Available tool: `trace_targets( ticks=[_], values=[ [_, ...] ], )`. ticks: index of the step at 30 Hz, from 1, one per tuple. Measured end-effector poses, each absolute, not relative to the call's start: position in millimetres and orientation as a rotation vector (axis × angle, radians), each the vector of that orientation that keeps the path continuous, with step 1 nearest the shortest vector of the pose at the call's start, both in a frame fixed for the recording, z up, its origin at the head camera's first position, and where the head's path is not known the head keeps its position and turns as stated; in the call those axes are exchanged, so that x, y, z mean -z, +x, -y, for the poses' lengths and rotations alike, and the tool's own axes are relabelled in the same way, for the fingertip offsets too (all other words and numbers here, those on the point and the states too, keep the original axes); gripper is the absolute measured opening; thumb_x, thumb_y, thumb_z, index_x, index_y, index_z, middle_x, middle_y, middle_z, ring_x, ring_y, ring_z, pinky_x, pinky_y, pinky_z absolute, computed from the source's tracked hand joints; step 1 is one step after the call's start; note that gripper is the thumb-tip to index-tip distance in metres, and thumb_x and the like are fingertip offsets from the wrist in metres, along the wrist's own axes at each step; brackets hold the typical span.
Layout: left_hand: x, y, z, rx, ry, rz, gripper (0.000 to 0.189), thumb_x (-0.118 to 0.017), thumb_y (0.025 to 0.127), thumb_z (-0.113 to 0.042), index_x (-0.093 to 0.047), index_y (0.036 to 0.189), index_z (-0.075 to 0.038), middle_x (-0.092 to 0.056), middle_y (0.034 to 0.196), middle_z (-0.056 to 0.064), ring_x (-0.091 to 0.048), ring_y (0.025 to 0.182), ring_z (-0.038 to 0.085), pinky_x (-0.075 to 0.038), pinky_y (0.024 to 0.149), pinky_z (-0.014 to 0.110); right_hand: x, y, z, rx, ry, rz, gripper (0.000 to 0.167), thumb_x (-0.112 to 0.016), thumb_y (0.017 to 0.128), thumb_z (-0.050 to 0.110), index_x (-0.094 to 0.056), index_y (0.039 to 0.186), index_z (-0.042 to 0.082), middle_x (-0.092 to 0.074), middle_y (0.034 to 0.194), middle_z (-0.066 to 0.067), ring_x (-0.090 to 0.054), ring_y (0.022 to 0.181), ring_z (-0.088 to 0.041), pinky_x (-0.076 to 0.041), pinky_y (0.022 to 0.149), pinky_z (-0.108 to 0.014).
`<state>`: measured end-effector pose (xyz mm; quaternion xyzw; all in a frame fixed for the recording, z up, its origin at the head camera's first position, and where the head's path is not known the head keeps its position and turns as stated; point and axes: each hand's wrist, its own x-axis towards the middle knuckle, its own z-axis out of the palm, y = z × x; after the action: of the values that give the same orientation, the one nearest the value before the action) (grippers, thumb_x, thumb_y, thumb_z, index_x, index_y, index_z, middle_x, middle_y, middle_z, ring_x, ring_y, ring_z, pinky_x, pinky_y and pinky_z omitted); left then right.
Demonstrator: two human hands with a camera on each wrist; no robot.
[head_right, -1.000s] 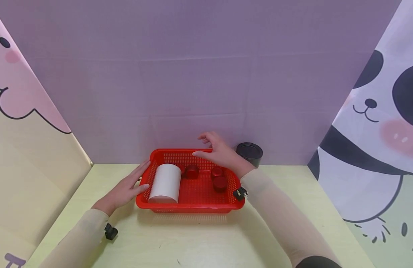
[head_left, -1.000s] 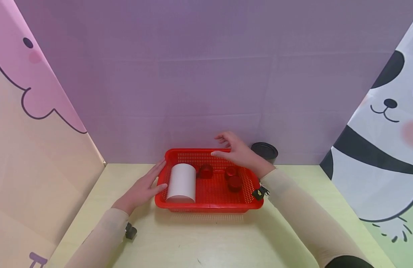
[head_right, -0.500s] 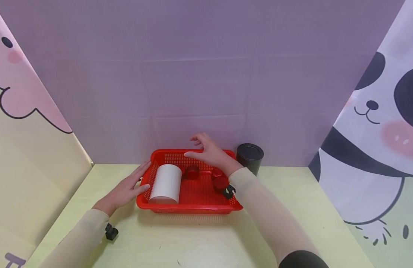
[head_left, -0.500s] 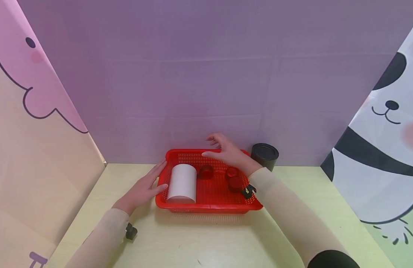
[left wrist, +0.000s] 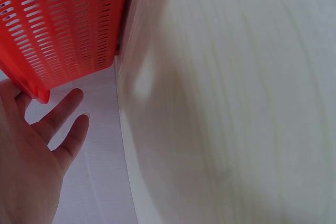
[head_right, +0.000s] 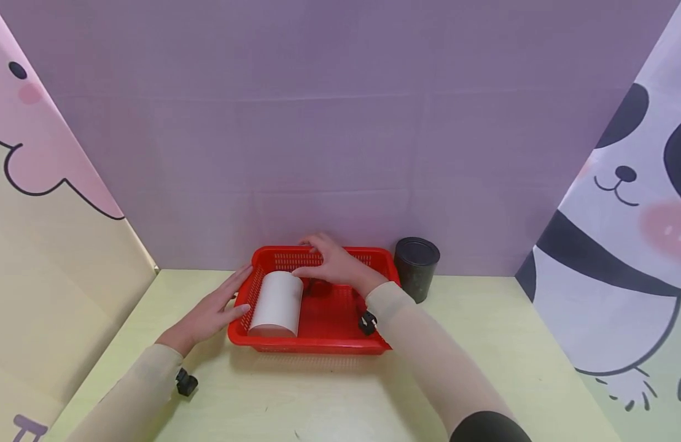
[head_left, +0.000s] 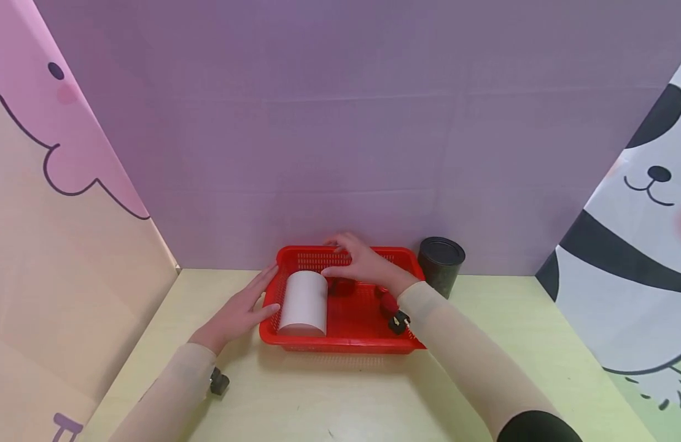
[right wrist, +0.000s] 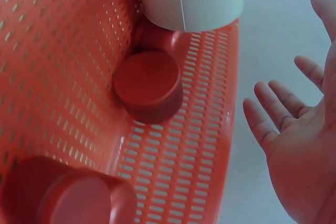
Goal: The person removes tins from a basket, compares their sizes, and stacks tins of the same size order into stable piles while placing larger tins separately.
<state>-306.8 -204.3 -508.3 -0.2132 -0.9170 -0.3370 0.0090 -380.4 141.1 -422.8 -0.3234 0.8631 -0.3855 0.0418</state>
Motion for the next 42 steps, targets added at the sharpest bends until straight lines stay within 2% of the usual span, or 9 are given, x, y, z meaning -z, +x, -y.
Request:
trace_targets(
  ticks=[4,12,24,31,36,42],
  values=[
    [507.8,-305.5,204.4,1.057,-0.654,2.877,0.099,-0.069,0.100,-0.067,-0.014,0.179,-0.041,-0.017,0.185,-0.007,-0.023,0.168,0.028,-0.049,0.116,0.066,427.3,-378.8,-135.1,1.155,-0.960,-2.622,0.084,-0.090,0.091,0.046,-0.052,0.160,0.017,-0.050,0.157,-0.013,-0.053,0.141,-0.038,-0.055,0.111,-0.060],
    [507.3,-303.3,204.6,1.050,-0.691,2.843,0.097,-0.069,0.102,-0.061,-0.015,0.179,-0.038,-0.017,0.185,-0.003,-0.026,0.167,0.033,-0.050,0.114,0.068,438.1,-374.0,-125.3,1.085,-0.923,-2.592,0.087,-0.092,0.087,0.052,-0.052,0.161,0.029,-0.049,0.159,-0.006,-0.052,0.143,-0.033,-0.059,0.108,-0.056],
    [508.5,-304.2,205.0,1.043,-0.690,2.843,0.097,-0.069,0.102,-0.062,-0.015,0.179,-0.038,-0.017,0.185,-0.002,-0.027,0.166,0.034,-0.052,0.111,0.068,447.7,-372.6,-120.3,1.090,-0.946,-2.482,0.093,-0.095,0.085,0.050,-0.050,0.162,0.026,-0.049,0.155,-0.004,-0.052,0.141,-0.030,-0.061,0.104,-0.046],
    [509.5,-304.9,205.0,1.037,-0.677,2.859,0.097,-0.069,0.102,-0.062,-0.014,0.179,-0.040,-0.015,0.185,-0.006,-0.027,0.167,0.031,-0.052,0.112,0.066,451.7,-370.2,-116.7,1.054,-0.971,-2.461,0.095,-0.097,0.082,0.051,-0.050,0.162,0.028,-0.049,0.149,0.005,-0.051,0.136,-0.021,-0.061,0.104,-0.040],
    [510.0,-305.2,205.2,1.036,-0.687,2.851,0.096,-0.068,0.103,-0.061,-0.014,0.179,-0.040,-0.016,0.185,-0.006,-0.028,0.166,0.031,-0.052,0.112,0.066,453.7,-369.9,-115.4,1.025,-0.993,-2.469,0.098,-0.097,0.081,0.051,-0.049,0.163,0.026,-0.049,0.150,0.006,-0.051,0.136,-0.020,-0.061,0.103,-0.039],
    [510.3,-305.1,205.3,1.051,-0.694,2.840,0.096,-0.070,0.102,-0.058,-0.015,0.179,-0.038,-0.017,0.185,-0.003,-0.029,0.166,0.034,-0.053,0.111,0.067,455.3,-370.2,-114.4,1.002,-0.968,-2.473,0.094,-0.098,0.080,0.052,-0.053,0.159,0.033,-0.051,0.147,0.008,-0.052,0.134,-0.018,-0.062,0.101,-0.036]
  ],
)
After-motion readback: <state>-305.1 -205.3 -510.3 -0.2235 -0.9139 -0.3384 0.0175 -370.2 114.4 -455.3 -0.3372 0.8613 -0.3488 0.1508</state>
